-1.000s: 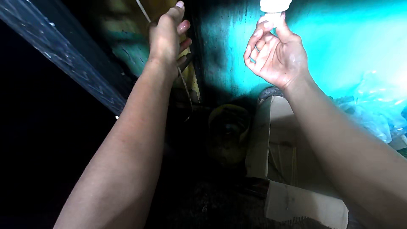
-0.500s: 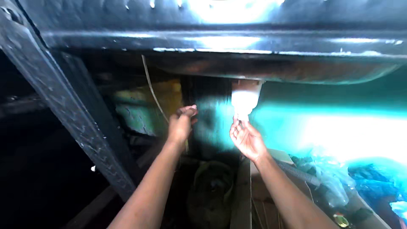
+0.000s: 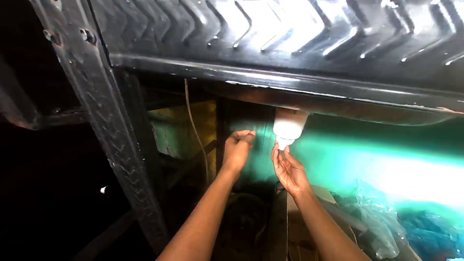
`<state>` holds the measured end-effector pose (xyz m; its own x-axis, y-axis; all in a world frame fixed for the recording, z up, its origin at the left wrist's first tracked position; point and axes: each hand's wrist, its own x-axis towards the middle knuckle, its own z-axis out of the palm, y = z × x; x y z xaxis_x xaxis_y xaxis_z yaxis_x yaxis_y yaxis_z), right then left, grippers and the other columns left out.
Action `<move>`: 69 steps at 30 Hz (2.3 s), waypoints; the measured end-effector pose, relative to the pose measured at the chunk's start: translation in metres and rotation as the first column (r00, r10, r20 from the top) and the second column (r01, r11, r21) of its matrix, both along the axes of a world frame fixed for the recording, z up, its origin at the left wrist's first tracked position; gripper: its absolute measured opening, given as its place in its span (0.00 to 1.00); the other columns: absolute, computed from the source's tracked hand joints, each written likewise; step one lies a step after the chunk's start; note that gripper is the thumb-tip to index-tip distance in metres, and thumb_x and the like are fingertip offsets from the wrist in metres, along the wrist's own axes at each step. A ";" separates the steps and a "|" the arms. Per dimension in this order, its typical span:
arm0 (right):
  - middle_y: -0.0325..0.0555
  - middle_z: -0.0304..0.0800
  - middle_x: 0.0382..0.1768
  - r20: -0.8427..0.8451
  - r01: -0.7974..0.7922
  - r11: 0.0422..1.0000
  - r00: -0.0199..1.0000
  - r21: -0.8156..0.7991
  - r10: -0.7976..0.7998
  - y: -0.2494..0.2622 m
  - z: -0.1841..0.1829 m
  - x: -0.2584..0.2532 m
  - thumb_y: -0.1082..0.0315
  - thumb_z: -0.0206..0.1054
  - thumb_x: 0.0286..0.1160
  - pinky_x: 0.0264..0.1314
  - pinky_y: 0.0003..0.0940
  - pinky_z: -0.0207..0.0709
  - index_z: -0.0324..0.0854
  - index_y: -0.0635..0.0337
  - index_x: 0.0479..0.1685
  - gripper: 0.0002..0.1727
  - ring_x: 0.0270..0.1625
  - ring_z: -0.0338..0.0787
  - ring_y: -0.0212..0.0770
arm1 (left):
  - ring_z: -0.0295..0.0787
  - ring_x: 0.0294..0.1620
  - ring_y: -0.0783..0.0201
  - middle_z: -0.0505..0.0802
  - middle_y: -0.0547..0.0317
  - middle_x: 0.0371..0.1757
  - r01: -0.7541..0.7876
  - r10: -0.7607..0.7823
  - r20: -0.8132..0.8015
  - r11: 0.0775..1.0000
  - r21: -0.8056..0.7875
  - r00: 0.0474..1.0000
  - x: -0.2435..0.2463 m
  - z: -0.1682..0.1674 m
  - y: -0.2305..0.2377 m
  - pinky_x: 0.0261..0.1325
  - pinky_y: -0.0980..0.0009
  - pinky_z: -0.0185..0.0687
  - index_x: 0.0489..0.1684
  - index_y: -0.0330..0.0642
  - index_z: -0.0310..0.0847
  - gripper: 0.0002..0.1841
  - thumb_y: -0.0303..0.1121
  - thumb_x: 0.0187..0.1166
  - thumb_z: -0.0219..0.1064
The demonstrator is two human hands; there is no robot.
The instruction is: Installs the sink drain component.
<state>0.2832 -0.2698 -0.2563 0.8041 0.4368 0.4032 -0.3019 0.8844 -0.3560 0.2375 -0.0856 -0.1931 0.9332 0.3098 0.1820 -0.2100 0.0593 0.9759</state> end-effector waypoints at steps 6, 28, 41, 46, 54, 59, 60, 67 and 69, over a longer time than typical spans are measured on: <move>0.46 0.82 0.74 -0.028 0.038 0.968 0.999 -0.250 -0.047 -0.002 0.008 -0.010 0.42 0.48 0.91 0.71 0.27 0.81 0.69 0.52 0.80 0.31 0.71 0.88 0.37 | 0.88 0.67 0.53 0.93 0.56 0.63 0.097 -0.097 0.023 0.995 0.003 0.995 0.000 0.005 -0.022 0.65 0.43 0.81 0.68 0.49 0.82 0.19 0.47 0.86 0.65; 0.48 0.79 0.77 0.000 0.044 0.998 0.999 -0.036 -0.044 0.000 0.001 -0.002 0.67 0.63 0.86 0.79 0.28 0.75 0.66 0.51 0.81 0.25 0.78 0.82 0.39 | 0.89 0.64 0.54 0.93 0.57 0.62 0.117 -0.117 -0.007 0.993 -0.016 0.993 0.012 -0.004 -0.029 0.62 0.47 0.82 0.67 0.49 0.83 0.18 0.46 0.86 0.65; 0.34 0.83 0.42 -0.037 -0.038 0.989 0.999 -0.142 0.033 0.003 0.012 -0.005 0.49 0.44 0.94 0.49 0.12 0.82 0.75 0.48 0.64 0.20 0.44 0.89 0.22 | 0.88 0.67 0.55 0.94 0.59 0.62 0.102 -0.102 -0.024 0.995 -0.024 0.994 0.009 -0.003 -0.023 0.65 0.44 0.80 0.67 0.51 0.82 0.18 0.48 0.86 0.65; 0.44 0.88 0.55 -0.012 -0.013 0.998 1.000 -0.067 0.012 0.004 0.011 -0.001 0.55 0.45 0.96 0.68 0.21 0.82 0.74 0.57 0.63 0.19 0.61 0.91 0.31 | 0.88 0.67 0.55 0.93 0.59 0.63 0.101 -0.101 -0.018 0.995 -0.016 0.995 0.008 -0.002 -0.021 0.65 0.44 0.80 0.67 0.51 0.82 0.18 0.48 0.86 0.64; 0.47 0.87 0.65 -0.015 0.037 0.999 0.999 -0.011 -0.037 0.002 0.006 0.000 0.57 0.50 0.94 0.72 0.22 0.79 0.74 0.58 0.71 0.19 0.68 0.88 0.33 | 0.88 0.66 0.55 0.93 0.58 0.62 0.120 -0.120 0.008 0.993 -0.009 0.993 0.007 0.002 -0.026 0.63 0.47 0.82 0.69 0.50 0.81 0.19 0.48 0.86 0.64; 0.50 0.85 0.70 -0.041 0.034 0.999 0.999 0.016 -0.034 0.002 0.006 -0.002 0.61 0.52 0.93 0.77 0.25 0.76 0.72 0.60 0.74 0.20 0.73 0.86 0.37 | 0.84 0.72 0.55 0.90 0.55 0.68 0.252 -0.252 0.089 0.968 0.009 0.964 0.004 0.004 -0.042 0.69 0.46 0.79 0.75 0.51 0.77 0.23 0.52 0.90 0.56; 0.51 0.85 0.69 -0.039 0.037 0.999 0.999 0.010 -0.037 0.002 0.007 -0.003 0.62 0.52 0.93 0.76 0.25 0.77 0.72 0.61 0.73 0.19 0.73 0.87 0.37 | 0.83 0.72 0.54 0.89 0.53 0.68 0.268 -0.266 0.116 0.963 -0.002 0.957 0.003 0.004 -0.046 0.70 0.45 0.77 0.75 0.50 0.76 0.24 0.52 0.90 0.56; 0.43 0.85 0.70 0.132 0.165 0.969 0.981 -0.182 -0.143 -0.003 0.005 -0.004 0.60 0.55 0.91 0.74 0.27 0.78 0.71 0.48 0.78 0.20 0.73 0.85 0.34 | 0.89 0.58 0.62 0.89 0.54 0.62 0.198 -0.209 0.325 0.978 0.067 0.922 0.015 -0.010 -0.066 0.61 0.63 0.87 0.79 0.43 0.69 0.35 0.49 0.75 0.76; 0.45 0.87 0.64 0.120 0.183 0.966 0.979 -0.184 -0.163 -0.003 0.004 -0.002 0.62 0.54 0.92 0.71 0.30 0.81 0.71 0.49 0.74 0.17 0.68 0.88 0.36 | 0.89 0.57 0.64 0.91 0.56 0.59 0.140 -0.151 0.343 0.989 0.058 0.927 0.018 -0.010 -0.071 0.62 0.64 0.86 0.76 0.43 0.72 0.35 0.49 0.72 0.78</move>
<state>0.2817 -0.2728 -0.2522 0.8329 0.3725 0.4092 -0.1036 0.8314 -0.5460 0.2556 -0.1570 -0.2029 0.8450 0.1642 0.5089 -0.5261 0.0851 0.8462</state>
